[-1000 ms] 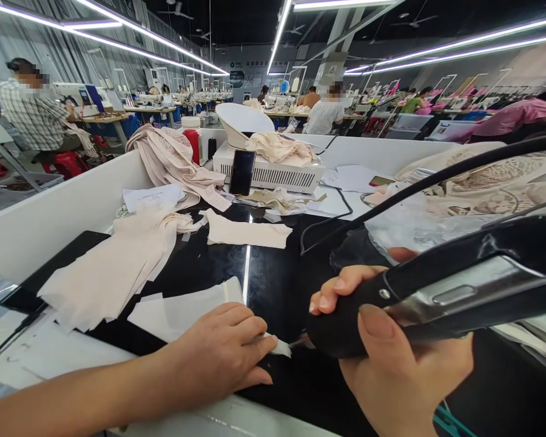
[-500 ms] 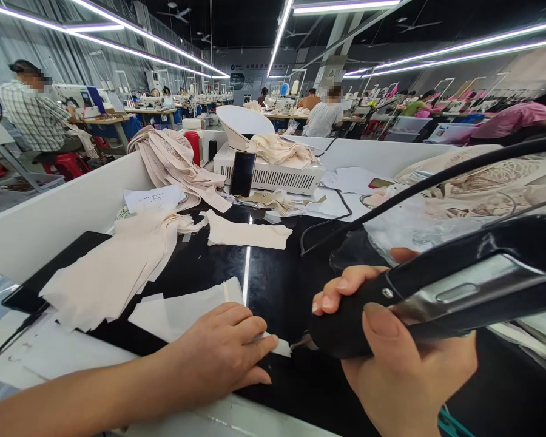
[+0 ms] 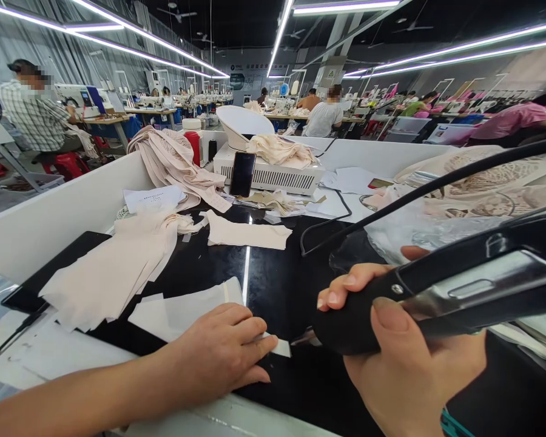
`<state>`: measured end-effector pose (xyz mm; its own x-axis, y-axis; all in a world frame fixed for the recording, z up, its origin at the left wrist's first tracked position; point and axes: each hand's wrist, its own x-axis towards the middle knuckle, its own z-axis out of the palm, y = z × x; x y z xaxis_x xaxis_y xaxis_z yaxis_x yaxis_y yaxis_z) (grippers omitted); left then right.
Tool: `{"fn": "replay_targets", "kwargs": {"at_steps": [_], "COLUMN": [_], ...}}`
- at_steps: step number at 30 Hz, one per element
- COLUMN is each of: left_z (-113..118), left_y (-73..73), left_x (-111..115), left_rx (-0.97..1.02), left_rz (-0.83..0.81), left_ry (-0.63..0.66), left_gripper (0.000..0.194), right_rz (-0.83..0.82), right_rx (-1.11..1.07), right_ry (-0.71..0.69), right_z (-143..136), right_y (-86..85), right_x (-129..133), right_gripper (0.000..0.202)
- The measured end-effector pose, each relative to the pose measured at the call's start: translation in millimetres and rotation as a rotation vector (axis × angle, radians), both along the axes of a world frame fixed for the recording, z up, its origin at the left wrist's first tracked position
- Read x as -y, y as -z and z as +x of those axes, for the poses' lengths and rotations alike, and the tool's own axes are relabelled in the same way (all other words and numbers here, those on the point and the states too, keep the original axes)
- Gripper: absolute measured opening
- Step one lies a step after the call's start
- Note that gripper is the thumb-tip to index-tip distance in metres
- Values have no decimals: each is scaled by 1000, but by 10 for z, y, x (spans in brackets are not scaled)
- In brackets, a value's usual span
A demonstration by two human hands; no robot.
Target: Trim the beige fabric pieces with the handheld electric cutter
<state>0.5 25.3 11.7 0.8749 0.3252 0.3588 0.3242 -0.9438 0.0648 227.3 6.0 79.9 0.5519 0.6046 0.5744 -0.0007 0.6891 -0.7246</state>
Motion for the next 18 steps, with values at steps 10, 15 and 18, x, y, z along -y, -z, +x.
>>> {"fn": "replay_targets", "kwargs": {"at_steps": [10,15,18], "left_z": [-1,8,7], "left_y": [0,0,3], "left_x": [2,-7,-7], "left_rx": [-25,-20,-15], "left_rz": [-2,-3,-5], "left_ry": [-1,8,7], "left_gripper": [45,44,43], "right_rz": [-10,-16,-27], "right_rx": [38,36,53], "right_ry": [-19,-9,7], "right_z": [-7,-6,-15], "right_y": [-5,39,57], "right_x": [25,15,22], "right_gripper": [53,56,55]}}
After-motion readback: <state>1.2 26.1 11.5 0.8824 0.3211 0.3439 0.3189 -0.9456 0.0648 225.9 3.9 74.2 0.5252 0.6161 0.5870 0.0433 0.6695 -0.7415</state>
